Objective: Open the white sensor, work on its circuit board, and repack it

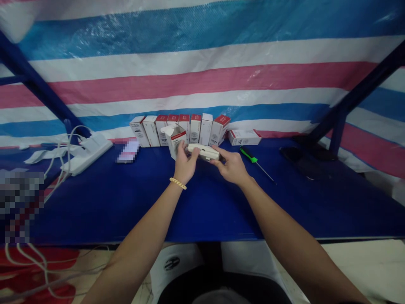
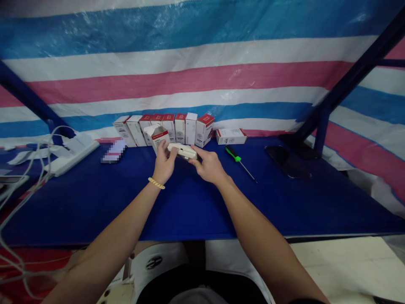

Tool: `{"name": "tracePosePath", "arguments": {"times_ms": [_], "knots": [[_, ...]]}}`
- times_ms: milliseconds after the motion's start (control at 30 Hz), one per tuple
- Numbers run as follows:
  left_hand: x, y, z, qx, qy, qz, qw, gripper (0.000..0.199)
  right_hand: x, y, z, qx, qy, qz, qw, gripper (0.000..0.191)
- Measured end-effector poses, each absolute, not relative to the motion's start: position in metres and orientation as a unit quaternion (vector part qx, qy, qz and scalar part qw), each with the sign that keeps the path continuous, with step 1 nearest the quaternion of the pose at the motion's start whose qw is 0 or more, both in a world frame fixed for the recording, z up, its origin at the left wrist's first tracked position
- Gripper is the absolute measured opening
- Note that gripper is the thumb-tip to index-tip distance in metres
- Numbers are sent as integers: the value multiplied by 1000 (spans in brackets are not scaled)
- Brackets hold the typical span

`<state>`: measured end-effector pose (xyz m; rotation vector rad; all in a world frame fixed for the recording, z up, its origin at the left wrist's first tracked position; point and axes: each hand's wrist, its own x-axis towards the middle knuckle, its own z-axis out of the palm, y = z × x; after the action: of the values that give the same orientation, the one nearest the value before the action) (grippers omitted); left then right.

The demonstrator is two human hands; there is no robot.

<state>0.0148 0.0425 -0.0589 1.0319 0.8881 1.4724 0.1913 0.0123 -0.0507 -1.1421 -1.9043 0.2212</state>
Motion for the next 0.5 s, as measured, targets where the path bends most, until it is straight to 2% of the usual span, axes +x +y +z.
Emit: {"name": "tracePosePath", "arguments": {"times_ms": [67,200,500], "knots": [[11,43,-60,500,362,615,491,61,194,12,-49,-460,-766,109,436,47],[1,48,-62,581,319,549,509,59,195,12,-48,-444,-751,153,464,44],[-10,57,-63,600,330,546,482,48,191,11,-48,-451,-735,120,492,41]]}}
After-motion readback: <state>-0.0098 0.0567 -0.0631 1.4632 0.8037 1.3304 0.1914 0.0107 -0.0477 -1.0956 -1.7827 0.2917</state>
